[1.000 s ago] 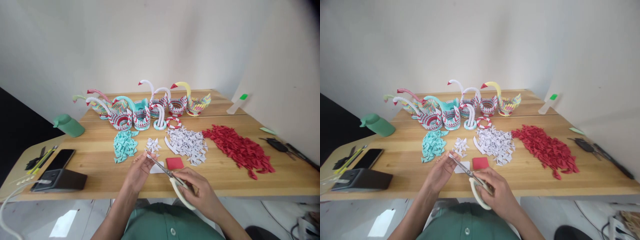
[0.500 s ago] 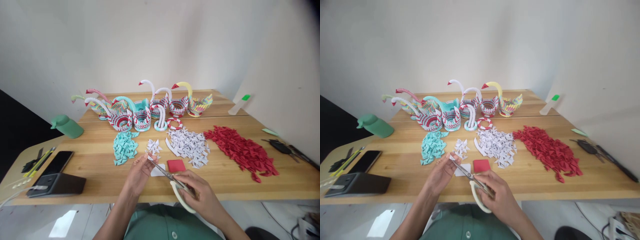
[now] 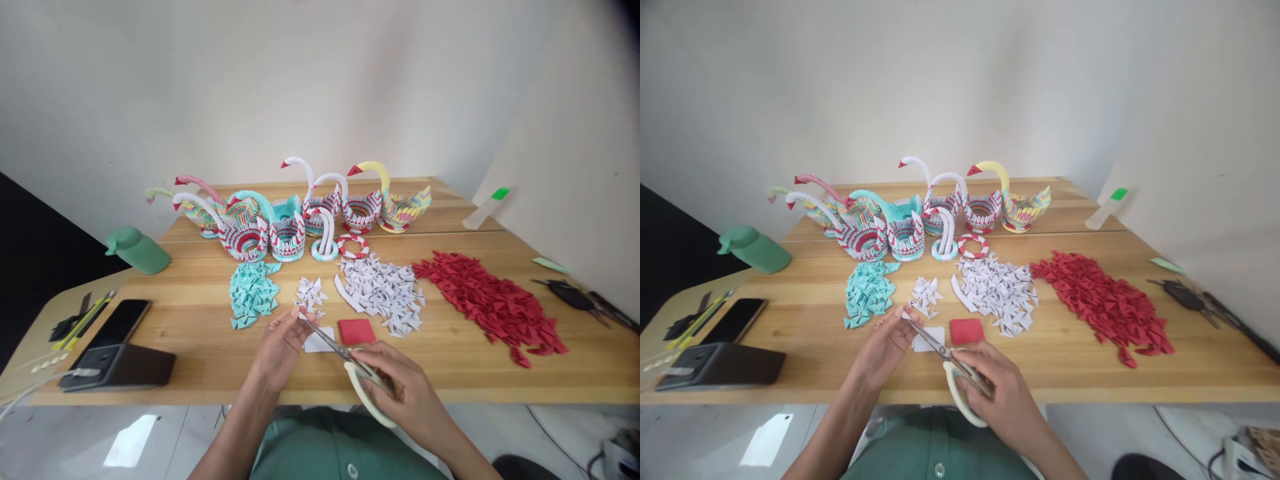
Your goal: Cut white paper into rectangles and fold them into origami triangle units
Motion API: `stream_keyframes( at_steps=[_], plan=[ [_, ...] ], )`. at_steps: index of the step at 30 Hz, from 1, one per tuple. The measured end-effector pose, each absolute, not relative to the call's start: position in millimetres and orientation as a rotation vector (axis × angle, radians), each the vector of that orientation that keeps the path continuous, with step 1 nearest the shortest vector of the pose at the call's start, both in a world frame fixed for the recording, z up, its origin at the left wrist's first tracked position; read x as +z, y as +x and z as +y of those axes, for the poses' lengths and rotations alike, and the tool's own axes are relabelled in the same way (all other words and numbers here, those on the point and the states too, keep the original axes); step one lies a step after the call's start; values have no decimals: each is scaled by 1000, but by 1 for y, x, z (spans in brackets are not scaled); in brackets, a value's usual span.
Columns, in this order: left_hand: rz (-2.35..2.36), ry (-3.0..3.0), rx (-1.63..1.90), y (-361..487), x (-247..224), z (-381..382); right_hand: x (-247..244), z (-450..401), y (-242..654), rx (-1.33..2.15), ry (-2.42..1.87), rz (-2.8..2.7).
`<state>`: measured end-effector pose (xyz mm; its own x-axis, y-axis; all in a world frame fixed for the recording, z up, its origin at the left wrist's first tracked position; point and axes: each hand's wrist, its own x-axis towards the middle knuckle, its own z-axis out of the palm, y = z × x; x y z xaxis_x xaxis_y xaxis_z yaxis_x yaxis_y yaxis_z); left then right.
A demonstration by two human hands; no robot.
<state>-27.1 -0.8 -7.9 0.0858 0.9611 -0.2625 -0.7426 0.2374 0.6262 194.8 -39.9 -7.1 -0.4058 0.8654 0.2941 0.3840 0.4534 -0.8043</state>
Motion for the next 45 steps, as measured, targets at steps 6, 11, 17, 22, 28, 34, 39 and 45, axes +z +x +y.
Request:
stream_keyframes(
  at_steps=[6,11,17,22,28,34,39,45],
  plan=[
    [705,319,1301,-27,-10,-1,-4,-39,194,874,-1061,-1961],
    [805,432,1335,-23,-13,-1,-4,-39,193,784,-1057,-2010],
    [871,425,1475,-15,-16,-1,-5,-40,187,606,-1074,-2114],
    [853,350,1494,-11,-18,-4,-9,-44,185,641,-1092,-2127],
    [866,398,1436,-13,-21,-5,-11,-43,184,783,-1079,-2045],
    [812,326,1466,-21,-22,3,-6,-45,186,832,-1048,-2025],
    [703,291,1392,-28,-20,5,-1,-47,189,867,-1047,-1988],
    [663,317,1351,-27,-17,2,-1,-45,189,860,-1062,-1999]
  ],
)
